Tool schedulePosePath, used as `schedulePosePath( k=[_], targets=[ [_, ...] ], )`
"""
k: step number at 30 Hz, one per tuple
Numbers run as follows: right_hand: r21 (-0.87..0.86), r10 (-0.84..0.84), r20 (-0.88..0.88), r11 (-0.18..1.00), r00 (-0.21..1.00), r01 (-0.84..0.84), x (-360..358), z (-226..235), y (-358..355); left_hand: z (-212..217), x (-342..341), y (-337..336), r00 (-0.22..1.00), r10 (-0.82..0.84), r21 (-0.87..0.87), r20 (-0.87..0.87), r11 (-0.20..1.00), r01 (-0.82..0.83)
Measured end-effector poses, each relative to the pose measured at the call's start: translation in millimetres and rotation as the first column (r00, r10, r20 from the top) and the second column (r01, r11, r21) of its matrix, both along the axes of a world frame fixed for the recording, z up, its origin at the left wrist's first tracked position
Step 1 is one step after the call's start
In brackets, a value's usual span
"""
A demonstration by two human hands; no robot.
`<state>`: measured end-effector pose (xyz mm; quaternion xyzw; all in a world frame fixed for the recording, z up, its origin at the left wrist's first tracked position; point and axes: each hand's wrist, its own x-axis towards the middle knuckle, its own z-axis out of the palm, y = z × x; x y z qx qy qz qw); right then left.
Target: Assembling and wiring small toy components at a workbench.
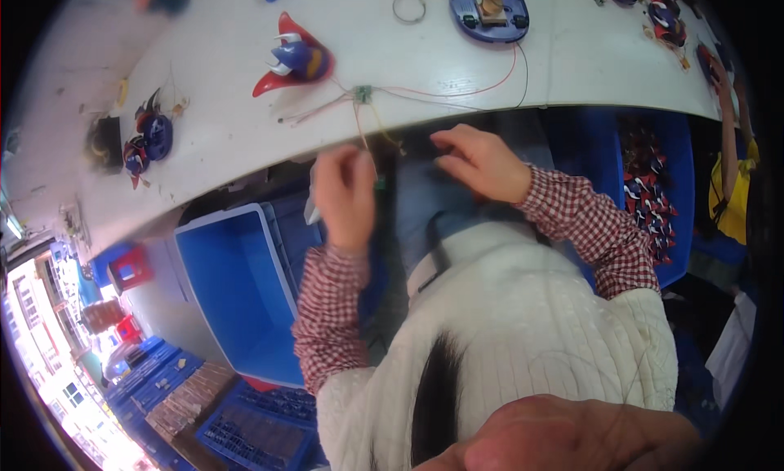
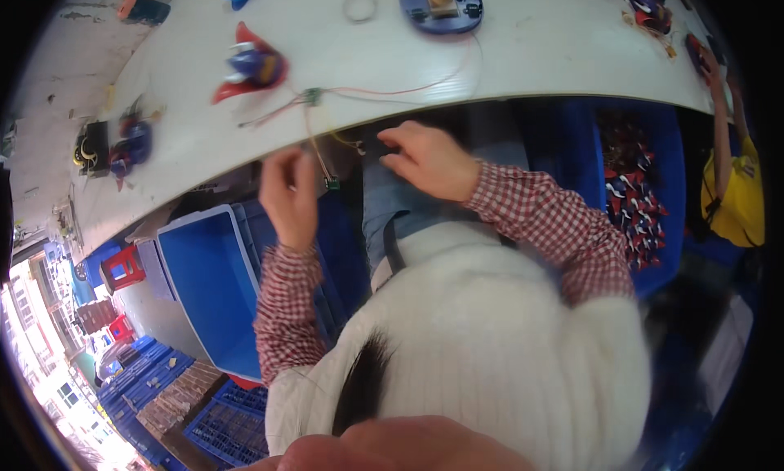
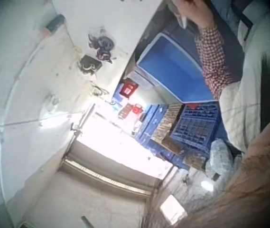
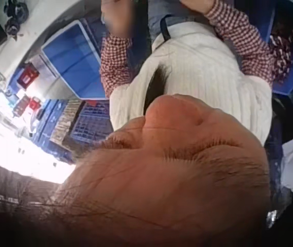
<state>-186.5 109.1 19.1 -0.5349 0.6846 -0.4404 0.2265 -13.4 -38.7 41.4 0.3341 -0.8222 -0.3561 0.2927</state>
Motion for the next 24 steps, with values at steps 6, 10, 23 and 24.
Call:
schedulePosePath(
  k=[6,10,23,24],
  targets=[
    [0.091,0.023,0.304,0.994,0.952,-0.053,36.4,-51.1,-28.8,-57.4,8.4,24.6,0.975,0.201,0.527,-0.091,0.841,-0.124],
    [0.059,0.072,0.384,0.993,0.92,-0.102,42.9,-53.1,-30.9,-61.0,4.8,18.9,0.954,0.132,0.823,-0.27,0.546,0.158],
    [0.157,-0.217,0.938,0.962,-0.27,-0.225,25.0,-19.8,-21.2,-57.0,-8.8,28.1,0.851,0.237,0.833,-0.468,0.438,0.337],
    [0.129,-0.213,0.906,0.962,-0.366,-0.241,25.6,-24.7,-21.5,-59.8,-8.3,27.8,0.841,0.242,0.823,-0.483,0.454,0.341]
  ],
)
